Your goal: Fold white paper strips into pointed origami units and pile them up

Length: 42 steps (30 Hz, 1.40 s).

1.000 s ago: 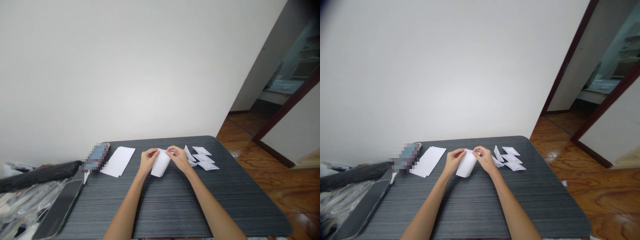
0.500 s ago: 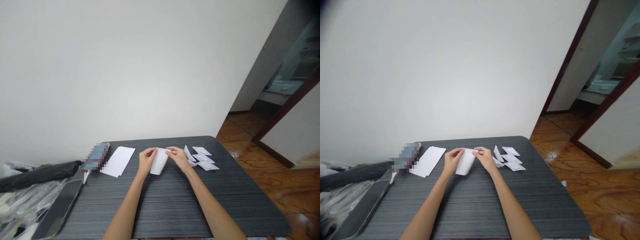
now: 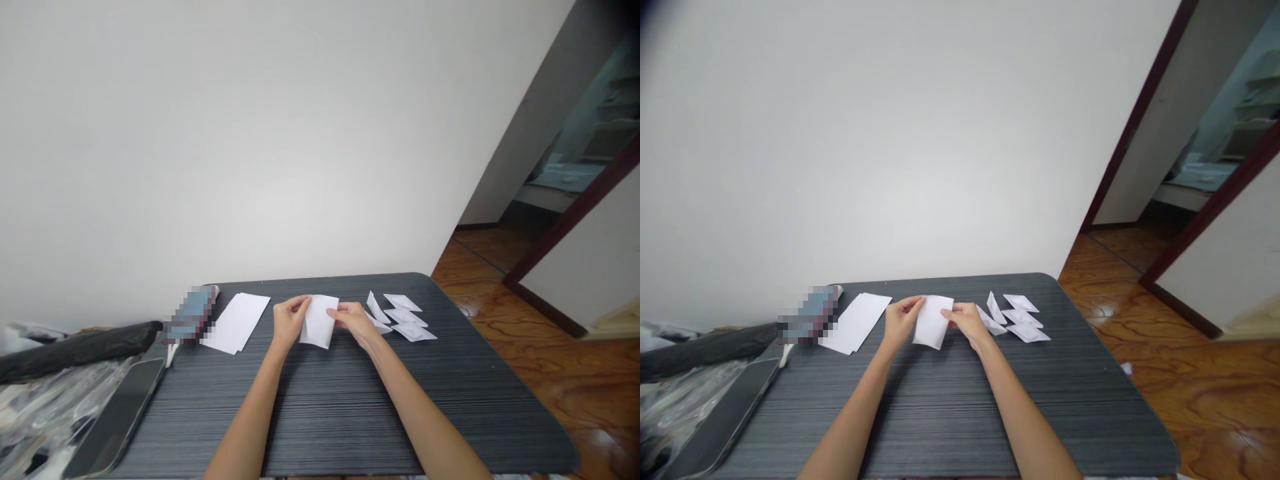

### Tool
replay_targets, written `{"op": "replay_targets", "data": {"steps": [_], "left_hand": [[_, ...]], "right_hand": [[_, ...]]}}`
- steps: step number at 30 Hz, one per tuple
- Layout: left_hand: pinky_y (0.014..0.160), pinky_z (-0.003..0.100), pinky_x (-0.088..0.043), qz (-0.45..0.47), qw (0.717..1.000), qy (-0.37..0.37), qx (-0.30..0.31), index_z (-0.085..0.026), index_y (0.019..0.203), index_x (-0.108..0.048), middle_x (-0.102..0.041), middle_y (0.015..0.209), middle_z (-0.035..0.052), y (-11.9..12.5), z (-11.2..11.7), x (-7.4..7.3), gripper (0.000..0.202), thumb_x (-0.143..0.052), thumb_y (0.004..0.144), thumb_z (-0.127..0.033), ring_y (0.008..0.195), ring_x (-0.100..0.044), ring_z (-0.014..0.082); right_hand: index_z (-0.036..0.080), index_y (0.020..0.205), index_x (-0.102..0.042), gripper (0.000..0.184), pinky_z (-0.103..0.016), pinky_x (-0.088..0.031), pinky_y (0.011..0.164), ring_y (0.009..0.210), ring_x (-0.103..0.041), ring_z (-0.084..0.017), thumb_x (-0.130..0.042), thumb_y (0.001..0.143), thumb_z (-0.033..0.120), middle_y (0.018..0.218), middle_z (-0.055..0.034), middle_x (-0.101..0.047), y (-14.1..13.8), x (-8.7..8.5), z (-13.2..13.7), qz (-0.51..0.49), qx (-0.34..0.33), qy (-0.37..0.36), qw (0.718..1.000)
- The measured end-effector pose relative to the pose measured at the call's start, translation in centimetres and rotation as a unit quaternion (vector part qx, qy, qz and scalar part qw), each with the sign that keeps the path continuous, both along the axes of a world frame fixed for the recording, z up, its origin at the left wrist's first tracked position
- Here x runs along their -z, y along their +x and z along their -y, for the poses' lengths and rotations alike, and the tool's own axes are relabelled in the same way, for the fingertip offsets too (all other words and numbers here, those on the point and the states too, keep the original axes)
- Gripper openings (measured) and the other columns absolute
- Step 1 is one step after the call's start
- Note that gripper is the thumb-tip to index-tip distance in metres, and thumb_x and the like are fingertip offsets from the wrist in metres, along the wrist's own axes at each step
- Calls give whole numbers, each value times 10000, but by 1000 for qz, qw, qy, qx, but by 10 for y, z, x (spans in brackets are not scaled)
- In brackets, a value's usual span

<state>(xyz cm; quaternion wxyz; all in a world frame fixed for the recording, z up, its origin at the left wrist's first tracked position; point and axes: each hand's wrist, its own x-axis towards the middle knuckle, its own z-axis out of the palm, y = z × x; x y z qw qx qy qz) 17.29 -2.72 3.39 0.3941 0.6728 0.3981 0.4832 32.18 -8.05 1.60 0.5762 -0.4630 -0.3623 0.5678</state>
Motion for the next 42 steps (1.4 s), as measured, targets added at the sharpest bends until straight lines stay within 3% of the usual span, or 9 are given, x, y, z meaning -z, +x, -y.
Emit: {"op": "replay_targets", "data": {"steps": [4, 9, 14, 19, 24, 29, 32, 37, 42], "left_hand": [[691, 298, -493, -1, 999, 10, -32, -103, 808, -662, -667, 830, 96, -1, -1, -1, 283, -563, 677, -334, 755, -622, 210], [700, 290, -492, -8, 997, 13, -80, -104, 786, -661, -672, 808, 85, -4, -4, -5, 264, -568, 670, -323, 754, -623, 203], [702, 292, -493, -7, 989, 24, -143, -105, 789, -660, -674, 796, 81, -10, -9, -7, 262, -565, 671, -319, 746, -625, 202], [683, 283, -501, -17, 991, 54, -124, -124, 793, -663, -676, 791, 68, -4, -4, -4, 240, -549, 687, -307, 725, -630, 192], [667, 277, -502, -23, 991, 55, -117, -134, 789, -665, -677, 785, 62, 1, 2, -6, 233, -541, 693, -305, 719, -630, 189], [691, 282, -492, 18, 985, 37, -168, -103, 782, -662, -675, 781, 77, -19, -16, -7, 269, -559, 668, -323, 737, -624, 196], [679, 290, -494, 55, 974, 19, -219, -89, 814, -653, -672, 793, 88, -33, -27, -4, 310, -570, 651, -339, 747, -621, 204], [702, 301, -490, 75, 983, 4, -170, -95, 818, -649, -669, 809, 91, -23, -20, 0, 304, -565, 660, -341, 761, -618, 204], [696, 314, -490, 48, 991, -7, -122, -86, 829, -642, -665, 814, 105, -5, -10, 5, 308, -543, 690, -343, 751, -618, 208]], "right_hand": [[99, 742, -641, 292, -292, -477, 616, 585, -605, -147, -691, 558, 321, 639, -57, -655, -5, 3, 1, -1, -62, -36, 997], [107, 601, -597, 225, -249, -461, 553, 479, -562, -104, -709, 523, 286, 508, -15, -609, -8, 6, 0, 55, -48, -57, 996], [107, 625, -607, 221, -227, -446, 569, 541, -576, -108, -689, 548, 297, 552, -22, -621, -8, 1, 4, 77, -86, -25, 993], [117, 818, -610, 308, -227, -454, 571, 611, -598, -121, -630, 631, 361, 713, -47, -654, -13, -2, 4, 12, -89, -13, 996], [79, 773, -593, 292, -205, -440, 482, 542, -610, -142, -688, 580, 278, 621, -75, -651, -16, 4, 3, 21, -111, -37, 993], [73, 725, -584, 272, -241, -487, 566, 609, -631, -163, -703, 565, 257, 673, -108, -660, -7, 5, 6, 13, -164, -55, 985], [68, 732, -602, 283, -284, -497, 630, 649, -634, -183, -712, 555, 258, 695, -117, -659, 0, 0, 8, 16, -164, -59, 985], [124, 904, -608, 358, -312, -461, 770, 817, -602, -169, -632, 643, 367, 897, -99, -639, 1, -11, 9, -32, -108, 15, 994], [114, 709, -634, 300, -304, -476, 641, 650, -598, -172, -644, 591, 389, 657, -38, -644, -5, -1, 3, 73, -74, 15, 994]]}}
